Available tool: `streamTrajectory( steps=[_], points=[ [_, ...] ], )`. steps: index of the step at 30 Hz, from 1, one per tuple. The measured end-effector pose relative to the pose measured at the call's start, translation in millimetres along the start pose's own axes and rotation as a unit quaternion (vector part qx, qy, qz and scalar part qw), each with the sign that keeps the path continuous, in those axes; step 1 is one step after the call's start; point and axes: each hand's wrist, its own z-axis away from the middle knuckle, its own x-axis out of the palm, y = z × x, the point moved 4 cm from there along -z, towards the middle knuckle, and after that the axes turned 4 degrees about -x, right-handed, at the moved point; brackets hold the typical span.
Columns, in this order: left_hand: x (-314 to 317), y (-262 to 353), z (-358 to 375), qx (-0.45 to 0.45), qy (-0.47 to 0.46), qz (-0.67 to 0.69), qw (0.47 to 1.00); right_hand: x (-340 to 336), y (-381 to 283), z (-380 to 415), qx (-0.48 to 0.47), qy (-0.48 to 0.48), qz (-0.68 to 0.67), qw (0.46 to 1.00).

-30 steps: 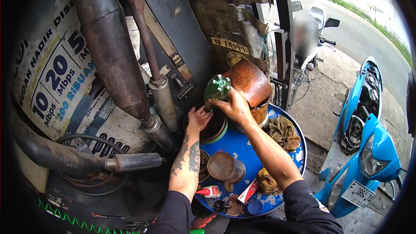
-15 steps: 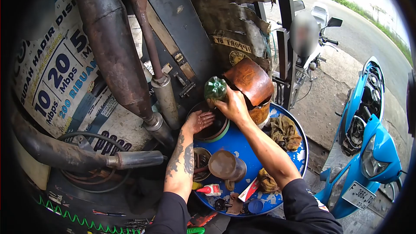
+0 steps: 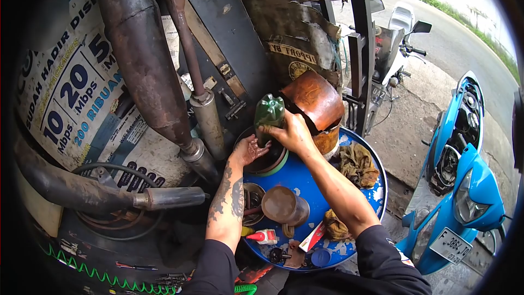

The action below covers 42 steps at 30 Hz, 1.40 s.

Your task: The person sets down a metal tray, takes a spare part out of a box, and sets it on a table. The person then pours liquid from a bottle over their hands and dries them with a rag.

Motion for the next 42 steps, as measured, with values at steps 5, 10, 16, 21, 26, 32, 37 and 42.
streamTrajectory(
  steps=[5, 10, 16, 21, 26, 32, 37, 42],
  points=[
    [4, -1, 4, -0.010, 0.030, -0.011, 0.999, 1, -2, 3, 0.004, 0.038, 0.041, 0.998],
    [-3, -3, 2, -0.012, 0.041, -0.002, 0.999, 2, 4, 4, 0.012, 0.025, 0.030, 0.999],
    [-5, -1, 7, -0.006, 0.022, -0.007, 1.000, -1, 7, 8, 0.020, 0.058, 0.075, 0.995],
    [-1, -3, 11, -0.005, 0.048, 0.005, 0.999, 0, 8, 7, 0.019, 0.054, 0.026, 0.998],
    [-32, -5, -12, 0.008, 0.058, -0.045, 0.997, -3, 1, 8, 0.038, 0.043, -0.007, 0.998],
    [5, -3, 7, 0.103, 0.143, -0.019, 0.984, -2, -7, 8, 0.023, 0.047, -0.029, 0.998],
    [-59, -10, -35, 0.118, 0.071, -0.109, 0.984, -6, -13, 9, -0.004, 0.101, -0.037, 0.994],
    [-29, -6, -3, 0.184, 0.214, -0.217, 0.934, -4, -7, 13, 0.058, 0.052, 0.029, 0.997]
  ],
)
